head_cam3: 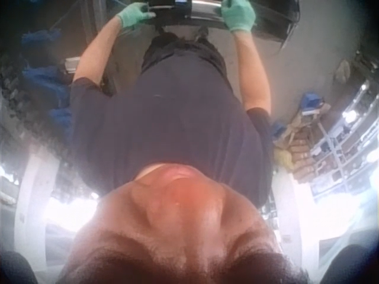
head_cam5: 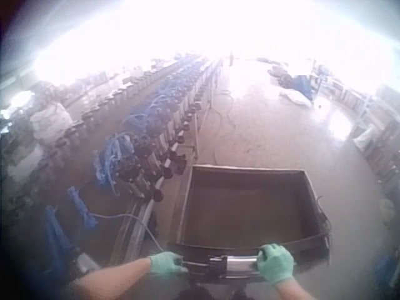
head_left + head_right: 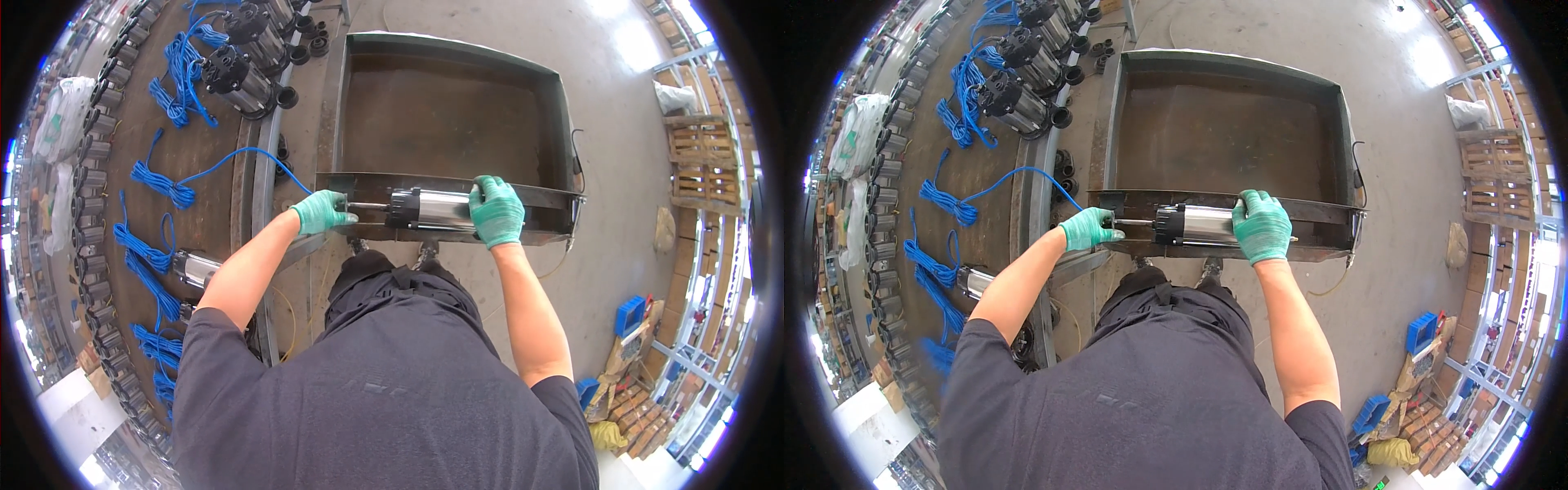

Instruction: The person picks up a metal cylinder with an attached blue hose, places it into a tank of water to submerge it, and then lifts it back out of the water.

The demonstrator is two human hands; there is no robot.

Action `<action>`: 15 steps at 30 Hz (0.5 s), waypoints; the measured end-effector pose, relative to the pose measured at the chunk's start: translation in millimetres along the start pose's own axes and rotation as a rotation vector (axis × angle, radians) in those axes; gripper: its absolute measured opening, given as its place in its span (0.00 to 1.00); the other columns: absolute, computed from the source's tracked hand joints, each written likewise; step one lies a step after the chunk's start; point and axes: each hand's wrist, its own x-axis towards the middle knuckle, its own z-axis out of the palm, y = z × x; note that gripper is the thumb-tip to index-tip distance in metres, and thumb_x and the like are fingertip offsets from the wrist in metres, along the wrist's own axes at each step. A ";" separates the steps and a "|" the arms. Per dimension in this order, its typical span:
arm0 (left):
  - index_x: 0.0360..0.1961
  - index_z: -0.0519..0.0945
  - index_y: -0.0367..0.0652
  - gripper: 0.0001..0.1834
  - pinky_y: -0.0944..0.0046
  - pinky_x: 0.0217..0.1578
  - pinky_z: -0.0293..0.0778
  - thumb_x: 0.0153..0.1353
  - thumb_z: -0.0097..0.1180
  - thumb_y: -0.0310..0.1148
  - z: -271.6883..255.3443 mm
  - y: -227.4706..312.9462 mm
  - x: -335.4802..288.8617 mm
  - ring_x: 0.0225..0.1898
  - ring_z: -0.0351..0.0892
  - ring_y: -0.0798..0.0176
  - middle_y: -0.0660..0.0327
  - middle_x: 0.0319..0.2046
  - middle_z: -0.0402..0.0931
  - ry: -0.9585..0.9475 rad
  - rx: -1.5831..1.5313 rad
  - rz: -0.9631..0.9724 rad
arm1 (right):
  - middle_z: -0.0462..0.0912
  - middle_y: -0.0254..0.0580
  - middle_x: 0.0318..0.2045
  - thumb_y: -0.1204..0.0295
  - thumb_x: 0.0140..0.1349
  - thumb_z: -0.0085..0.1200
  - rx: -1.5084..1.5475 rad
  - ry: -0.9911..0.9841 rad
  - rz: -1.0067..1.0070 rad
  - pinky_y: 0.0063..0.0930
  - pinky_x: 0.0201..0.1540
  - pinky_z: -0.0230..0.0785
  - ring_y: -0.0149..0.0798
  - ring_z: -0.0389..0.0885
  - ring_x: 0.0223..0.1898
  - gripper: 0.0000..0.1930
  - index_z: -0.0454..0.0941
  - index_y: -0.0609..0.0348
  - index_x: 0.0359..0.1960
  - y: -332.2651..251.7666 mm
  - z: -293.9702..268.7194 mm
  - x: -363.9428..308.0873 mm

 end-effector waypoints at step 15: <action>0.51 0.79 0.42 0.21 0.70 0.29 0.76 0.66 0.65 0.45 -9.1 10.3 -11.4 0.30 0.78 0.72 0.63 0.33 0.81 -0.159 -0.753 -0.334 | 0.84 0.43 0.34 0.67 0.61 0.59 0.010 0.010 0.008 0.43 0.42 0.76 0.48 0.82 0.38 0.07 0.83 0.53 0.36 2.6 0.4 -0.9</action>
